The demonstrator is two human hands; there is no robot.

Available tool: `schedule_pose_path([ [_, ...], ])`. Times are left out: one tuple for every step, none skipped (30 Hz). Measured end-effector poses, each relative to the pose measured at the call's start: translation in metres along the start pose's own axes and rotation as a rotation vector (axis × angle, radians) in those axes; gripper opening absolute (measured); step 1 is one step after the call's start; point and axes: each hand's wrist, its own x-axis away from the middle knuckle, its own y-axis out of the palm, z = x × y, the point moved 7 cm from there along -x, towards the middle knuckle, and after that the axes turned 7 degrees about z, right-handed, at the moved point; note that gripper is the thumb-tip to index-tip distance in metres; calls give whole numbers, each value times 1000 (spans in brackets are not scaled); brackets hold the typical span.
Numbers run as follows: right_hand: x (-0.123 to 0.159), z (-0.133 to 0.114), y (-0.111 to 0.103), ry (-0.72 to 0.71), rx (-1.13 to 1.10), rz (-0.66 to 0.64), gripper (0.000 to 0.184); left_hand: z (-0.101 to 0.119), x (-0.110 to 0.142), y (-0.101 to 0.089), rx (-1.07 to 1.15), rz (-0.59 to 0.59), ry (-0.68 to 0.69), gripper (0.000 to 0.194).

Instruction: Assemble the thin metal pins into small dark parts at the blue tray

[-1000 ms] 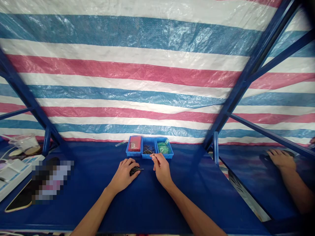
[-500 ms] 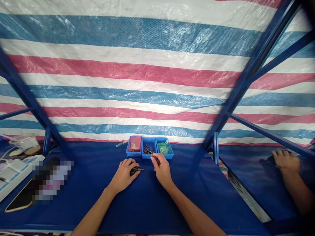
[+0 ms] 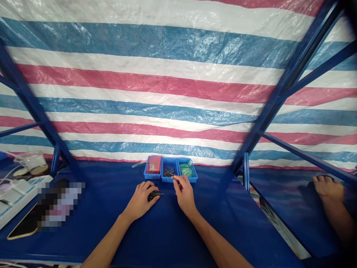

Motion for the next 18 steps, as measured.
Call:
schedule_pose_path([
  [0, 0, -1, -4, -1, 4, 37, 0, 0, 0, 0, 3, 3, 21],
  [-1, -1, -1, -6, -4, 9, 37, 0, 0, -1, 0, 6, 6, 21],
  [-1, -1, -2, -5, -7, 11, 37, 1, 0, -1, -2, 9, 10, 21],
  [-1, -2, -2, 0, -10, 9, 37, 1, 0, -1, -5, 11, 12, 21],
  [-1, -2, -2, 7, -14, 3, 37, 1, 0, -1, -8, 12, 12, 20],
  [-1, -3, -2, 18, -22, -4, 37, 1, -1, -1, -11, 12, 11, 19],
  [-1, -3, -2, 31, -33, -13, 38, 1, -1, -1, -13, 9, 10, 19],
  [0, -3, -2, 50, -48, -22, 38, 1, -1, -1, -15, 7, 7, 18],
  [0, -2, -1, 73, -63, -31, 39, 1, -1, -1, -16, 4, 5, 18],
  [0, -2, 0, 99, -79, -40, 40, 1, -1, 0, -17, 2, 5, 18],
  [1, 0, 1, 122, -92, -47, 40, 1, 0, 0, -18, 3, 8, 19],
  [1, 1, 2, 138, -102, -51, 41, 0, 0, 0, -19, 7, 12, 19],
  [2, 1, 2, 143, -108, -54, 41, 0, 0, 0, -20, 13, 16, 20],
  [2, 2, 3, 138, -110, -53, 40, 0, 0, 0, -21, 18, 20, 20],
  [2, 2, 3, 125, -107, -51, 40, 0, 0, 0, -22, 20, 23, 20],
  [2, 1, 3, 106, -97, -46, 39, -1, 0, 0, -22, 20, 23, 21],
  [1, 1, 2, 85, -81, -42, 38, -1, 0, 0, -22, 18, 22, 20],
  [1, 0, 2, 65, -62, -38, 37, -1, 0, 1, -22, 14, 19, 20],
])
